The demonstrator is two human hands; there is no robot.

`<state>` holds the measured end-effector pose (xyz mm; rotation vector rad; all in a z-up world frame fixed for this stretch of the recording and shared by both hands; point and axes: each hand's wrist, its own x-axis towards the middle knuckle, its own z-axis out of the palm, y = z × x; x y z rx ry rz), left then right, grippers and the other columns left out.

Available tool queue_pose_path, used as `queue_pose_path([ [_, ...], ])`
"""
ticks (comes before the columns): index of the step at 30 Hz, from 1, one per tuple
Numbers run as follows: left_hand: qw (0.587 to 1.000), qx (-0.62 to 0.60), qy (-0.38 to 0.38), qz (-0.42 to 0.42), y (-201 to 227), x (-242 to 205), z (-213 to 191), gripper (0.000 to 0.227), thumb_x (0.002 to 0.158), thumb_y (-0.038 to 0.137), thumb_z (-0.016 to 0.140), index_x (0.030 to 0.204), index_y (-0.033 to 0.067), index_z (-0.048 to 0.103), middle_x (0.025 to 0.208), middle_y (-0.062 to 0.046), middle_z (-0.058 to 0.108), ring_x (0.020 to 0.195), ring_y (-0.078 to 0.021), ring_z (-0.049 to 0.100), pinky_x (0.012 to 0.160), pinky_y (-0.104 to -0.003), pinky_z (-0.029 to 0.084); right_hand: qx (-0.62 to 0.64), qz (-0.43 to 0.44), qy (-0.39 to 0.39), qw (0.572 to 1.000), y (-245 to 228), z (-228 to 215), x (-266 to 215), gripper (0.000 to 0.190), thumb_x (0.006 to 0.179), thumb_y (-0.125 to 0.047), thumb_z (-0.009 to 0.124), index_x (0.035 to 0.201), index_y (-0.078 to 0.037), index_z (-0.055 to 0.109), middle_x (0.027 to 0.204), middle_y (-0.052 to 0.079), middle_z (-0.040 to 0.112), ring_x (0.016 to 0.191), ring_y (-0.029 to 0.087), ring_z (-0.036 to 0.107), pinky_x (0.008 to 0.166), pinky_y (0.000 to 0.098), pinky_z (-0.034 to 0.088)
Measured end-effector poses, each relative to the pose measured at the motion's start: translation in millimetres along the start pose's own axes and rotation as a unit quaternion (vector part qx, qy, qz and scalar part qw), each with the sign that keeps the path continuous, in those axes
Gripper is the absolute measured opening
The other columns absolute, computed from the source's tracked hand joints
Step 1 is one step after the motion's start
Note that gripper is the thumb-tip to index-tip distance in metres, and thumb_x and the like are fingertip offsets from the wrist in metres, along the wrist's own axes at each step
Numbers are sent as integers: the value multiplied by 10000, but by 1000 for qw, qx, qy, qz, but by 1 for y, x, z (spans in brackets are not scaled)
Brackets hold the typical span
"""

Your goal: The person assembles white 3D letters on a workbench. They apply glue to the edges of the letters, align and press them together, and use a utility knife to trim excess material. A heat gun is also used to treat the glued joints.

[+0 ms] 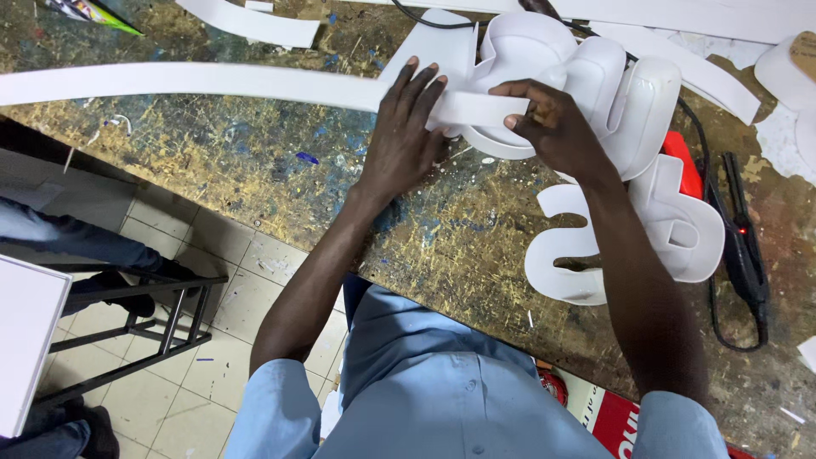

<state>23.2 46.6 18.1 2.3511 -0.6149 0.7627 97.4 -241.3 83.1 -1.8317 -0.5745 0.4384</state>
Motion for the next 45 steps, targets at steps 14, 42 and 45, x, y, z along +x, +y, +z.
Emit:
queue_pose_path([
  [14, 1000, -11, 1, -29, -55, -7, 3, 535, 1052, 602, 751, 1088, 69, 735, 1074, -98, 677, 1144, -334, 553, 1029, -549, 425, -105, -10, -31, 994, 13, 16, 14, 131, 1108, -146, 756, 1222, -88, 790, 1038, -40, 700, 874, 80, 537, 718, 270, 394],
  [42, 996, 77, -15, -34, 2, -54, 37, 348, 1060, 316, 722, 1319, 83, 722, 1082, -128, 755, 1134, -391, 738, 912, -516, 601, -334, -238, -98, 907, 69, 61, 57, 334, 923, 67, 823, 1203, -114, 835, 1078, 73, 788, 1101, 374, 702, 982, 528, 534],
  [45, 992, 104, -2, -70, -25, -62, 53, 221, 1026, 311, 758, 1149, 132, 716, 904, -72, 655, 861, -367, 719, 741, -506, 579, -226, -184, -79, 953, 39, 52, 49, 361, 966, -72, 911, 1300, -86, 776, 1191, 172, 775, 1119, 451, 716, 967, 574, 563],
])
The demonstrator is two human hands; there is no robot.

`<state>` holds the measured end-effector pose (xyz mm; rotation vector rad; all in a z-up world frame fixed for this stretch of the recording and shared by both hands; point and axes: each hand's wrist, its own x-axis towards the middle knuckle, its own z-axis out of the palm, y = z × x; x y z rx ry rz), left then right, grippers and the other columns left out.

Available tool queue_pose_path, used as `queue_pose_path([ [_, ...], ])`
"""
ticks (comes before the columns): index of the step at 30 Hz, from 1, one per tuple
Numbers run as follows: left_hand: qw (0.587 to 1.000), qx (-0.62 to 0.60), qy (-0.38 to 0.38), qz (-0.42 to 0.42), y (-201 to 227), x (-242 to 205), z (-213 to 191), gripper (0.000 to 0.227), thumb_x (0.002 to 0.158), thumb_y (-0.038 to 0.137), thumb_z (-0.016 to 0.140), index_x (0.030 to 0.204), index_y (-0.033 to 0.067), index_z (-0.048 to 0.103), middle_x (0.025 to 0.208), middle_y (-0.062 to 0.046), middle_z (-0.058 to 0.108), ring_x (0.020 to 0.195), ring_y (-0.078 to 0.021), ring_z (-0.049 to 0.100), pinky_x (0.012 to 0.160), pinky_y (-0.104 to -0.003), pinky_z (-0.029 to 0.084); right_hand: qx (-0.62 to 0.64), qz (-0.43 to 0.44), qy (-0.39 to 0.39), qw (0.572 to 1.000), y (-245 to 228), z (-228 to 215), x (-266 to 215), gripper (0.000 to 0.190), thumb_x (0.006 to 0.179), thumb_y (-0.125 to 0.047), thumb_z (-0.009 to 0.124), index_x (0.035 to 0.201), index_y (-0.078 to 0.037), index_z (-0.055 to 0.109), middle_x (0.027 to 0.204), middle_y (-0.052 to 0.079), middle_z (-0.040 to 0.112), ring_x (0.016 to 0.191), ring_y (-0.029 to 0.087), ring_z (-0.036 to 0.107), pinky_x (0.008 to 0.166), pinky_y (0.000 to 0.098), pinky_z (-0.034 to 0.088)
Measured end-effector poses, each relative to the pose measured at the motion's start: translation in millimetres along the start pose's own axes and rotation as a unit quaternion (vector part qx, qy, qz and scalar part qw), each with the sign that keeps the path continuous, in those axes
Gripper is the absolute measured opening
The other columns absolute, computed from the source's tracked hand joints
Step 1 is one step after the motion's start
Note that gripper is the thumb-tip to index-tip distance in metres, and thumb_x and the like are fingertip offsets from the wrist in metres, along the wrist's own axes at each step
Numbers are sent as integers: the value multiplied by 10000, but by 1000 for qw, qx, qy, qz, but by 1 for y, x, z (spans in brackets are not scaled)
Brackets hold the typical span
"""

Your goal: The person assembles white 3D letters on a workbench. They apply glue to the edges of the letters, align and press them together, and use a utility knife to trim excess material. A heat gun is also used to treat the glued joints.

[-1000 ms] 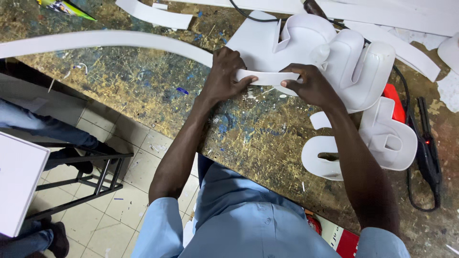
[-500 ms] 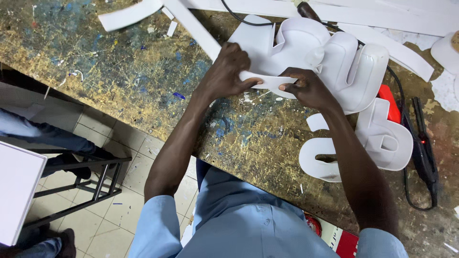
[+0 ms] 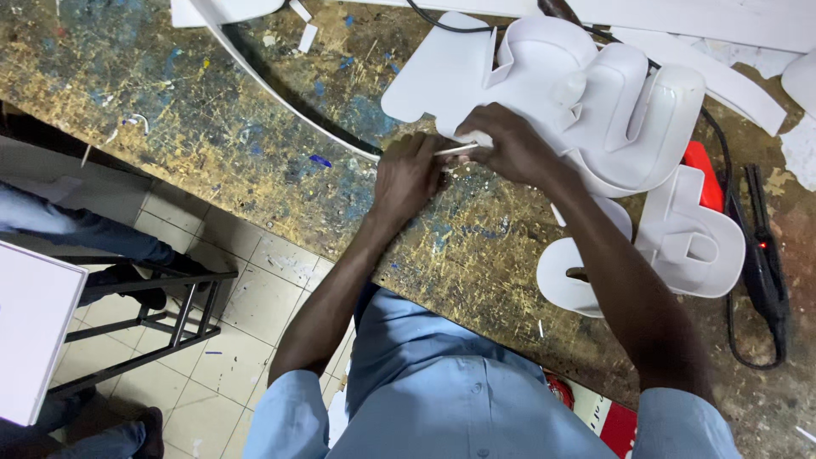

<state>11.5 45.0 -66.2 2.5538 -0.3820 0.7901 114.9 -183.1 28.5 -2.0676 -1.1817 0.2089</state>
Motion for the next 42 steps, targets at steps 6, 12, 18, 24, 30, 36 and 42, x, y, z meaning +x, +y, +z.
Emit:
queue_pose_path([
  [6, 995, 78, 59, -26, 0, 12, 15, 247, 1035, 404, 743, 971, 169, 704, 831, -17, 635, 752, -292, 736, 646, -424, 573, 39, 107, -25, 993, -11, -32, -28, 430, 1046, -73, 830, 1440, 53, 711, 1192, 343, 738, 1109, 533, 738, 951, 616, 605],
  [12, 997, 62, 31, -20, 28, 34, -24, 194, 1038, 296, 758, 942, 139, 696, 774, -59, 619, 674, -332, 750, 618, -427, 601, -51, 89, 2, 995, 13, -5, -36, 166, 1060, -71, 790, 1224, -46, 792, 934, 221, 723, 940, 509, 747, 834, 606, 573],
  [18, 998, -1, -64, -5, 7, 28, -16, 75, 1018, 223, 736, 1011, 149, 724, 742, -51, 689, 655, -359, 779, 596, -472, 599, -79, 102, 56, 990, 19, 32, -32, 184, 1062, -155, 809, 1244, -175, 828, 912, 73, 757, 917, 373, 783, 820, 510, 604],
  [24, 980, -86, -178, 25, -5, 46, -54, 289, 1132, 157, 609, 1262, 11, 822, 948, -191, 841, 799, -418, 777, 700, -567, 591, 58, 190, -8, 980, -6, 18, -16, 396, 1186, -210, 632, 1504, 19, 693, 1460, 256, 740, 1245, 384, 714, 979, 482, 573],
  [30, 955, -133, -262, -29, -11, 59, -65, 277, 1116, 217, 567, 1121, 103, 820, 915, -127, 825, 816, -406, 741, 647, -582, 505, 51, 171, -13, 984, -13, 5, -7, 541, 1216, -446, 557, 1412, 1, 791, 1379, 185, 795, 1272, 331, 734, 974, 456, 535],
  [36, 952, -192, -235, 26, -27, 60, -57, 267, 1091, 192, 582, 1086, 68, 818, 942, -135, 816, 828, -433, 700, 623, -567, 439, 55, 127, -14, 990, -8, 5, -4, 462, 1228, -318, 563, 1479, 15, 762, 1455, 199, 782, 1304, 279, 730, 972, 393, 546],
  [42, 936, -255, -242, 27, -27, 66, -64, 585, 1286, 416, 409, 896, 61, 663, 758, -89, 620, 658, -304, 536, 606, -483, 331, 45, 121, 13, 992, -11, 12, -4, 405, 1243, -262, 569, 1399, 26, 806, 1168, 131, 796, 933, 241, 684, 661, 392, 455],
])
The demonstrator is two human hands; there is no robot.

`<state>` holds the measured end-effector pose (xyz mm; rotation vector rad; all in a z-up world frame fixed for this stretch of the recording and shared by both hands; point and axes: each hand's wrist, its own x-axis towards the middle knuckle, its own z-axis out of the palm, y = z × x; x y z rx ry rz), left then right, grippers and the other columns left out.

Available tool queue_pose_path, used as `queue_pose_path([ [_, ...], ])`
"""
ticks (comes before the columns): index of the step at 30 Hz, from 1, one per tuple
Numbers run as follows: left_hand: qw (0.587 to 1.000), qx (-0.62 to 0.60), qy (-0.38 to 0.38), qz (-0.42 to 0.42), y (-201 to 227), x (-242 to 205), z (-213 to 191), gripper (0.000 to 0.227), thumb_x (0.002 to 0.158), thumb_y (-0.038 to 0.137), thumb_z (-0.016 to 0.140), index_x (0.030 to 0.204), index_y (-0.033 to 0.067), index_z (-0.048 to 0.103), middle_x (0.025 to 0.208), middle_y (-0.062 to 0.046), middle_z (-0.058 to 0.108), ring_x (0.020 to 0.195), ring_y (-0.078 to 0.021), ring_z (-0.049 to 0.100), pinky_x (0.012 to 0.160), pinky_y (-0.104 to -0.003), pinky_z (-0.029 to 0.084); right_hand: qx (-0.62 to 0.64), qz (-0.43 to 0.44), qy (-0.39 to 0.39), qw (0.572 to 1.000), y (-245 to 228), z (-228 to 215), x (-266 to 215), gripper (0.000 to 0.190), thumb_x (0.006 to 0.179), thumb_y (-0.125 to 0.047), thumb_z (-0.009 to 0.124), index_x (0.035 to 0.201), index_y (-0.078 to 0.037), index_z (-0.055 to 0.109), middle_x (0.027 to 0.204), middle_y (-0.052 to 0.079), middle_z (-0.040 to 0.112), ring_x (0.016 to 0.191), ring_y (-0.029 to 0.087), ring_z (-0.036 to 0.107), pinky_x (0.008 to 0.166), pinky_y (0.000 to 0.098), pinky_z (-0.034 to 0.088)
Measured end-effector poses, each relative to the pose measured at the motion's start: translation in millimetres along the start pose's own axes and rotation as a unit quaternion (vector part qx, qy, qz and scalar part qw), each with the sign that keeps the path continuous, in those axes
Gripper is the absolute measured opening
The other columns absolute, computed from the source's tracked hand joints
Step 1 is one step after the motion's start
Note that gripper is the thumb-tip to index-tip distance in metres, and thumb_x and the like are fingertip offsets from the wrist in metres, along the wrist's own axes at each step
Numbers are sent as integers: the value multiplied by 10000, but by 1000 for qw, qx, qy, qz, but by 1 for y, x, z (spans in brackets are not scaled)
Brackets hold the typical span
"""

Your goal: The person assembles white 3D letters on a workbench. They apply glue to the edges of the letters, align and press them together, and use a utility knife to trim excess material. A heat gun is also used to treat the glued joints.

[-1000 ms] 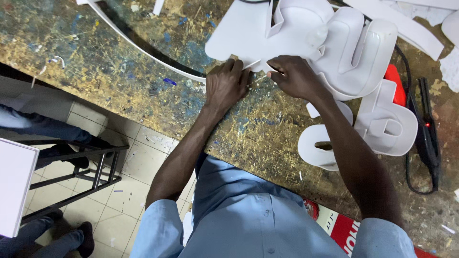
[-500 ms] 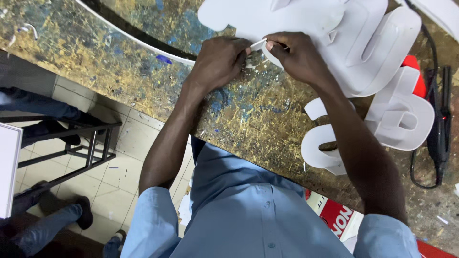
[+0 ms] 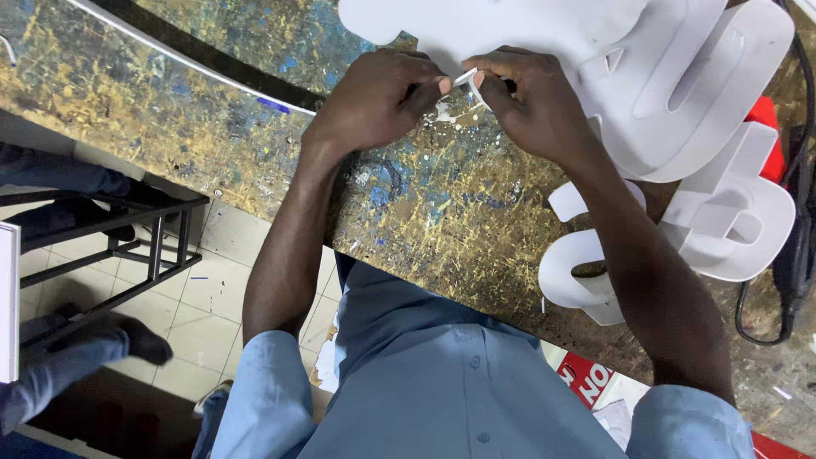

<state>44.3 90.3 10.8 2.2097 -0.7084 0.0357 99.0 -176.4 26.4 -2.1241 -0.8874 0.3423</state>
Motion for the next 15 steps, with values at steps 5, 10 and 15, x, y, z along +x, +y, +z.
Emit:
queue_pose_path([
  [5, 999, -30, -26, 17, -9, 8, -3, 402, 1265, 236, 553, 931, 38, 657, 838, -130, 656, 708, -359, 549, 647, -539, 358, -21, -17, 6, 1000, 2, -2, 5, 411, 1251, -285, 595, 1333, 37, 837, 1186, 149, 832, 1027, 259, 740, 822, 406, 523],
  [10, 999, -20, -27, 32, -9, 9, -3, 348, 1254, 202, 560, 961, 36, 650, 850, -123, 636, 770, -377, 565, 709, -526, 363, 6, 1, -2, 1000, -10, -9, 8, 353, 1246, -228, 630, 1333, 40, 841, 1229, 147, 851, 1084, 237, 776, 759, 362, 559],
  [15, 998, -36, -22, 53, -8, 11, -5, 358, 1252, 150, 543, 929, 10, 607, 810, -158, 603, 717, -400, 537, 704, -542, 371, 8, 4, -7, 1000, -12, -10, 9, 390, 1256, -272, 601, 1287, 30, 845, 1176, 132, 839, 1034, 225, 754, 774, 376, 533],
])
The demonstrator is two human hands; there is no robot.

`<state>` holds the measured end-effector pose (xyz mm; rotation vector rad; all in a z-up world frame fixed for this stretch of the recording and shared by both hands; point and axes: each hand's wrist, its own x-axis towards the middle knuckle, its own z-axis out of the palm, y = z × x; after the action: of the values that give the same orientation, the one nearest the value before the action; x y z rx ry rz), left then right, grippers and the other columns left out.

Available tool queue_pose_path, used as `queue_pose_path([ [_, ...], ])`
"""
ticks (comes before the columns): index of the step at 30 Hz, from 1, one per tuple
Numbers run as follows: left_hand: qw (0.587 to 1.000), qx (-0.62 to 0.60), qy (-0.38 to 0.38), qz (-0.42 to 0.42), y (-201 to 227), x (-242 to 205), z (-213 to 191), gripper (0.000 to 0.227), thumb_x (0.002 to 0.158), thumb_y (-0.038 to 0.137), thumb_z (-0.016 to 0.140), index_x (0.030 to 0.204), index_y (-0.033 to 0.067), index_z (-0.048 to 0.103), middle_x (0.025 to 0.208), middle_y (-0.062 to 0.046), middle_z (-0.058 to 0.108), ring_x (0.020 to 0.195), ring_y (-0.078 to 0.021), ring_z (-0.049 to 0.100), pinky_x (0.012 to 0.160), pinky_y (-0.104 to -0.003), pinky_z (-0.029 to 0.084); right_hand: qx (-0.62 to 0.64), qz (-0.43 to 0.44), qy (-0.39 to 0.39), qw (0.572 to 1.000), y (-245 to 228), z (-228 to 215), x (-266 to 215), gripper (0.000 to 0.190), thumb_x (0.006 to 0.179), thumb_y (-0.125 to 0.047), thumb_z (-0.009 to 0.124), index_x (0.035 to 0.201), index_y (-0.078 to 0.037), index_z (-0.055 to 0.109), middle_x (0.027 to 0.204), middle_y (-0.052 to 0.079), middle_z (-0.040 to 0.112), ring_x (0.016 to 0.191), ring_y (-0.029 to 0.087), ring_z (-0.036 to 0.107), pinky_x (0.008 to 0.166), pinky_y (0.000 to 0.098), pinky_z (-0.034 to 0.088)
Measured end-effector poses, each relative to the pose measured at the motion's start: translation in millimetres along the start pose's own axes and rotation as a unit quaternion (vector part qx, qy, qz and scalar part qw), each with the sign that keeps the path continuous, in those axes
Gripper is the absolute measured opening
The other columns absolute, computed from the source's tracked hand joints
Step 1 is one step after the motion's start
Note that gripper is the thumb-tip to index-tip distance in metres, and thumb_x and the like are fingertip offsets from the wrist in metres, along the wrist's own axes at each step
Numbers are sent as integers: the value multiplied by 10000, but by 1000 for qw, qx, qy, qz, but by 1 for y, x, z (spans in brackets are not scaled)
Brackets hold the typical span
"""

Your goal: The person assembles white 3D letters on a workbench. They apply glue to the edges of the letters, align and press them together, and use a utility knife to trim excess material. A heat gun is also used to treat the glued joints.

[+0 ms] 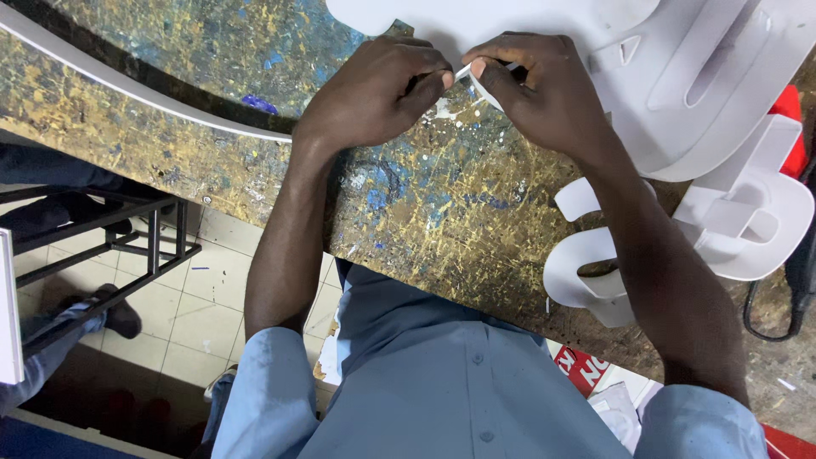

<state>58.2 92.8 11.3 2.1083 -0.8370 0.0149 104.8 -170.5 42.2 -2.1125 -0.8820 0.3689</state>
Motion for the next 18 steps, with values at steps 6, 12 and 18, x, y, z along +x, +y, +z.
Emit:
queue_pose_path([
  [6, 1000, 21, 10, -7, -4, -1, 7, 316, 1240, 160, 547, 975, 15, 642, 847, -156, 663, 770, -423, 585, 725, -559, 404, -13, -12, 7, 1000, 4, 3, 0, 375, 1255, -267, 599, 1264, 19, 841, 1149, 129, 835, 1004, 231, 748, 754, 388, 508],
  [12, 1000, -7, 27, -10, 12, 2, 3, 348, 1246, 226, 490, 1127, -19, 707, 965, -190, 702, 814, -387, 609, 684, -508, 390, 18, -85, 34, 996, 6, 5, -4, 477, 1290, -344, 537, 1250, 54, 797, 1146, 148, 804, 1018, 249, 727, 836, 405, 511],
  [18, 999, 8, 14, -35, 21, 4, 6, 330, 1243, 190, 462, 997, 24, 605, 897, -173, 632, 821, -357, 559, 712, -504, 379, -248, -100, 136, 954, 18, 26, -30, 355, 1089, -274, 806, 1370, -69, 738, 1034, 89, 810, 948, 365, 761, 740, 514, 561],
])
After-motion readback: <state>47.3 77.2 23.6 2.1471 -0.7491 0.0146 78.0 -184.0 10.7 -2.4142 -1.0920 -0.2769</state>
